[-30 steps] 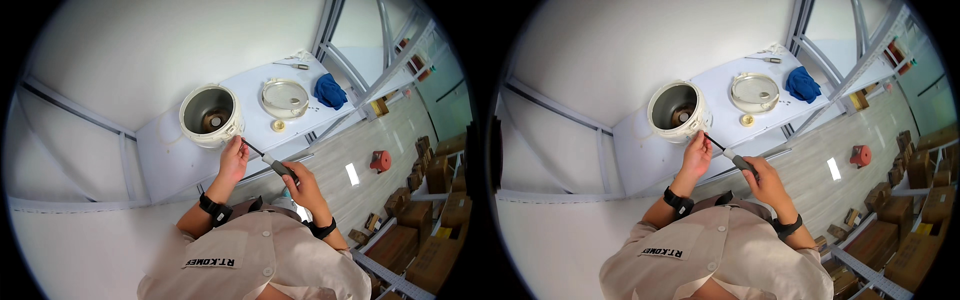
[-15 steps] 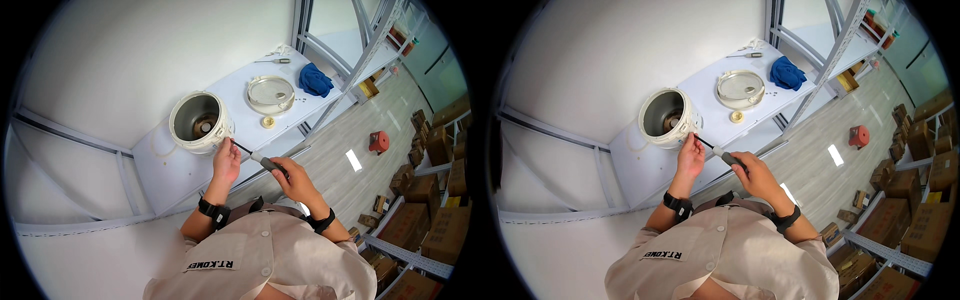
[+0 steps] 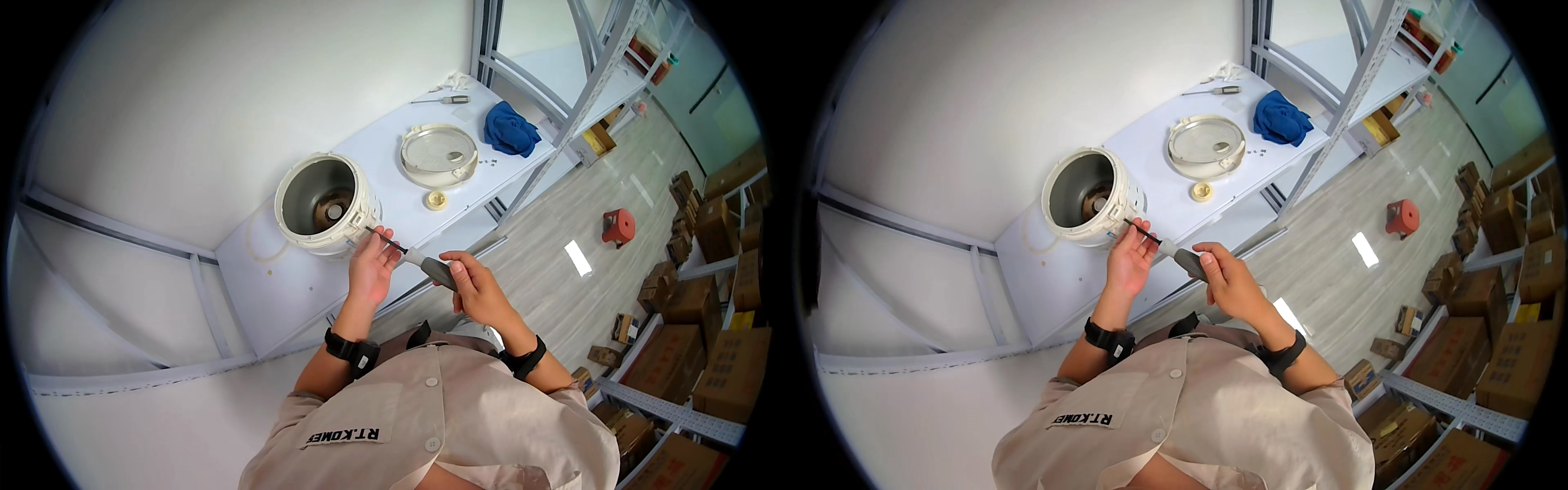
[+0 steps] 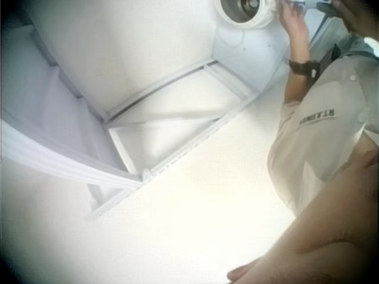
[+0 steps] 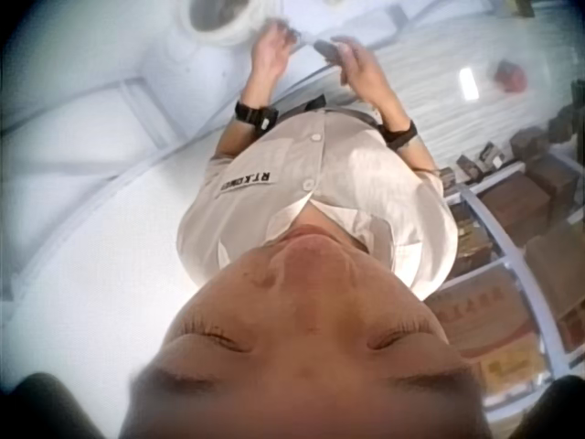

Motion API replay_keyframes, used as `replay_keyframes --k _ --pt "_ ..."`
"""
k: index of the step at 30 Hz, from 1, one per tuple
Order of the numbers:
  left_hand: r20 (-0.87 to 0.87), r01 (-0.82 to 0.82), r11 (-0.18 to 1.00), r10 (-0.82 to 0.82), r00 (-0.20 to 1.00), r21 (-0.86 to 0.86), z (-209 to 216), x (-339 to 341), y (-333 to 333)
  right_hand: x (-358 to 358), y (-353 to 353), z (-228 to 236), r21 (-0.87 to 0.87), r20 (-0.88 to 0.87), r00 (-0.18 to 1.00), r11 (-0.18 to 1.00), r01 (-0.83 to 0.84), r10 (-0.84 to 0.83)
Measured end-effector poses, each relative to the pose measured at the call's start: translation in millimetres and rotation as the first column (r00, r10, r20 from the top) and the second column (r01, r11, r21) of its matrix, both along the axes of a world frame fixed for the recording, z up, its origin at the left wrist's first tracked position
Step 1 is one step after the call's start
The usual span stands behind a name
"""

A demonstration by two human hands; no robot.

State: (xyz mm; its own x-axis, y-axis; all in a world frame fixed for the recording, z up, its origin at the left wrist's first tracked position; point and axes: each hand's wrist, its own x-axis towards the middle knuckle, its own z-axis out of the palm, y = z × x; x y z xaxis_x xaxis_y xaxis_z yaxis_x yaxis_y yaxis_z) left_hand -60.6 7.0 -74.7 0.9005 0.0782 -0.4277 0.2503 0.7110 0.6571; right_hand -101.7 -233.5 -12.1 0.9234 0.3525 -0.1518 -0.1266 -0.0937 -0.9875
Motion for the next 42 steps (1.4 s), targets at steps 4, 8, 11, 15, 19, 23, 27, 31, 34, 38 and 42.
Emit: replay_keyframes --k 4,8,11,15,19,23,27,31,34,38,42 --pt "-0.015 -0.013 1.0 0.013 1.0 -0.004 -8 1 4 3 -3 9 0.017 -0.138 0.987 0.997 -0.075 0.076" --pt "-0.052 -0.042 0.999 0.043 0.998 0.028 -11 2 6 -7 -2 8 -0.278 0.44 0.887 0.961 -0.012 0.139" --pt "-0.055 -0.053 0.998 0.054 0.997 0.022 -11 3 4 -9 -5 4 -0.264 0.432 0.886 0.963 -0.058 0.171" --pt "-0.033 -0.058 0.998 0.058 0.998 -0.008 -15 4 6 -12 0 9 -0.242 0.415 0.907 0.97 0.027 0.078" --pt "0.0 -0.029 1.0 0.029 1.0 -0.008 -12 5 5 -8 -1 11 -0.156 0.133 0.991 0.987 0.027 -0.006" --pt "0.012 0.021 1.0 -0.021 1.0 -0.022 7 0 0 -5 -3 17 -0.156 -0.041 0.999 0.987 -0.036 0.03" --pt "0.02 0.028 1.0 -0.028 0.999 0.013 -8 1 8 -12 3 20 -0.202 0.212 0.975 0.979 -0.015 0.058" --pt "-0.011 0.02 0.998 -0.019 1.0 0.061 -18 5 11 -12 5 7 -0.244 0.46 0.884 0.969 0.036 0.083" --pt "-0.003 0.008 0.999 -0.008 1.0 0.05 -21 6 11 -11 5 8 -0.245 0.451 0.89 0.968 0.05 0.068" --pt "0.022 0.0 0.999 -0.001 1.0 0.039 -17 7 7 -7 3 2 -0.151 0.101 0.995 0.988 0.042 -0.027" --pt "0.021 0.044 0.999 -0.044 0.999 0.002 2 3 2 -3 1 8 -0.161 -0.047 0.999 0.987 0.011 -0.019"
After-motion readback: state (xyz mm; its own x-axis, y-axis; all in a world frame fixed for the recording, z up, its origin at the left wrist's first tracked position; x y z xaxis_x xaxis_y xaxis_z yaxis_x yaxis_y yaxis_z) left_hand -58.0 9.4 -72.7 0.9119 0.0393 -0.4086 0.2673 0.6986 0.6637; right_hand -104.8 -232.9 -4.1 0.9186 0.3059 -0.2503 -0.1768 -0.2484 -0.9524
